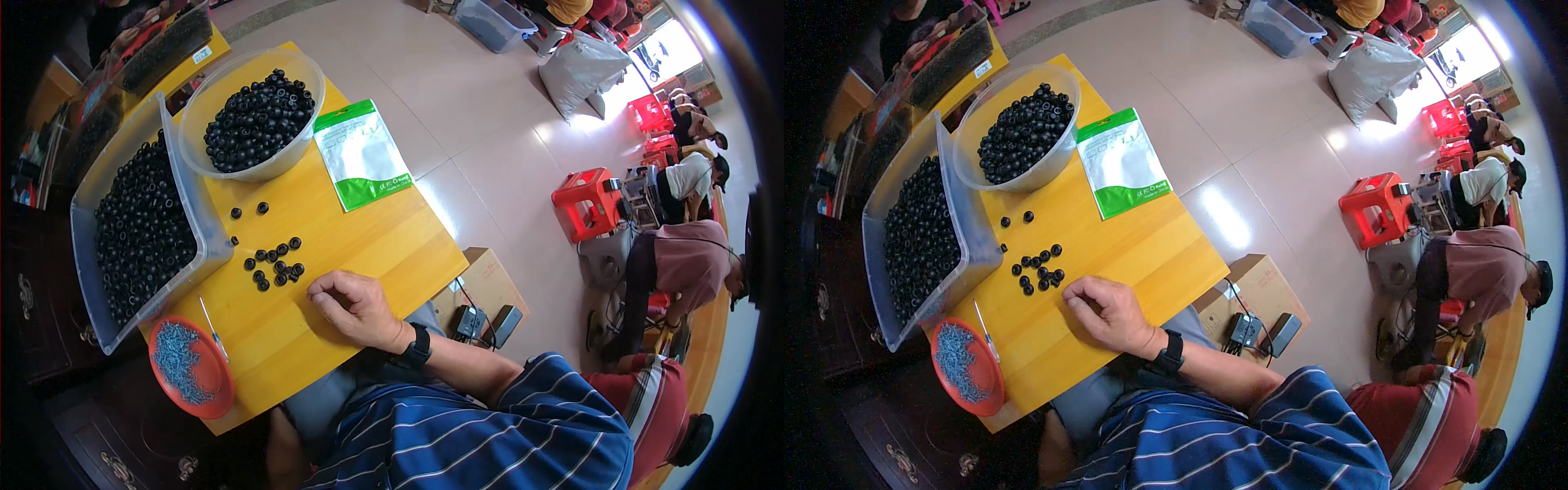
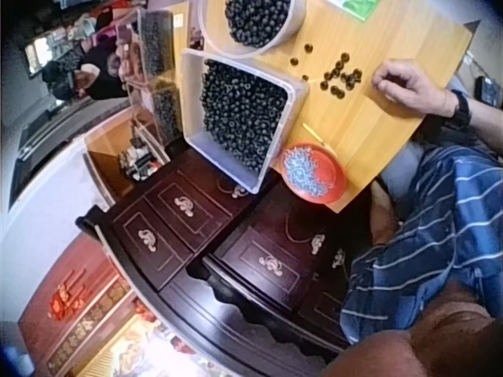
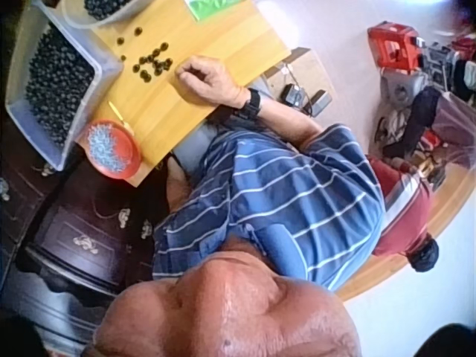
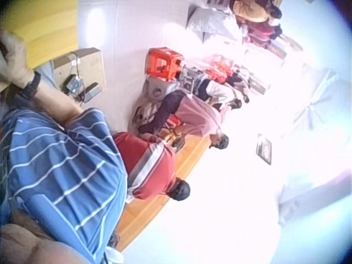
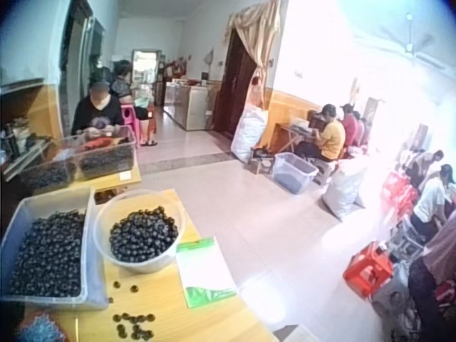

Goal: The person is assembling small black plastic components by inserting blue plastic pins into them.

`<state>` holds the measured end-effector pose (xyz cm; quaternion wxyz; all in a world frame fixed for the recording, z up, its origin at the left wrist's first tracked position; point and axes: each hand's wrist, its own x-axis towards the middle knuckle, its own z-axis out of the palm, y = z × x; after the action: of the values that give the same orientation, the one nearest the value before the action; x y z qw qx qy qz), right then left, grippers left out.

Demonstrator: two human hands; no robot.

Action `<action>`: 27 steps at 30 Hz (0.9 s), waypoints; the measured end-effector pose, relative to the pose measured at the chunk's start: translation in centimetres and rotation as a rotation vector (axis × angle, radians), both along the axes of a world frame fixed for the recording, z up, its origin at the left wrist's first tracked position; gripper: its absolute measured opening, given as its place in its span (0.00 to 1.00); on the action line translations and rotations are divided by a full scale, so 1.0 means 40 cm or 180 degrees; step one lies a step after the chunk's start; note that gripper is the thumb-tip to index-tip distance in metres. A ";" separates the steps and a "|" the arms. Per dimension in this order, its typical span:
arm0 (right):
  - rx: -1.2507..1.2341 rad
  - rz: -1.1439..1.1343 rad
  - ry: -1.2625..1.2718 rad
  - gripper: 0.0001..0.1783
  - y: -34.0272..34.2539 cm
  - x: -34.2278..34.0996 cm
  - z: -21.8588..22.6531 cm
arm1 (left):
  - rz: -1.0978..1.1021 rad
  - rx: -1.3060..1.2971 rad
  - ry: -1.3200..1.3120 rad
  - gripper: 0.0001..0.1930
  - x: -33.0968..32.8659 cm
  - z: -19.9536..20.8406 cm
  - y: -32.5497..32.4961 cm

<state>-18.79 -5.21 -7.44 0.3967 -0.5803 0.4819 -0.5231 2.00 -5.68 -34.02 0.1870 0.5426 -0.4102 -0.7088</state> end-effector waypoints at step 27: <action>0.0428 -0.0034 -0.0451 0.03 0.012 -0.001 -0.031 | 0.1057 -0.0008 -0.0761 0.14 0.240 0.094 0.228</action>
<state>-18.82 -4.75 -8.68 0.4651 -0.5114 0.4897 -0.5314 11.61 3.44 -30.24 0.2520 0.6828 -0.3353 -0.5982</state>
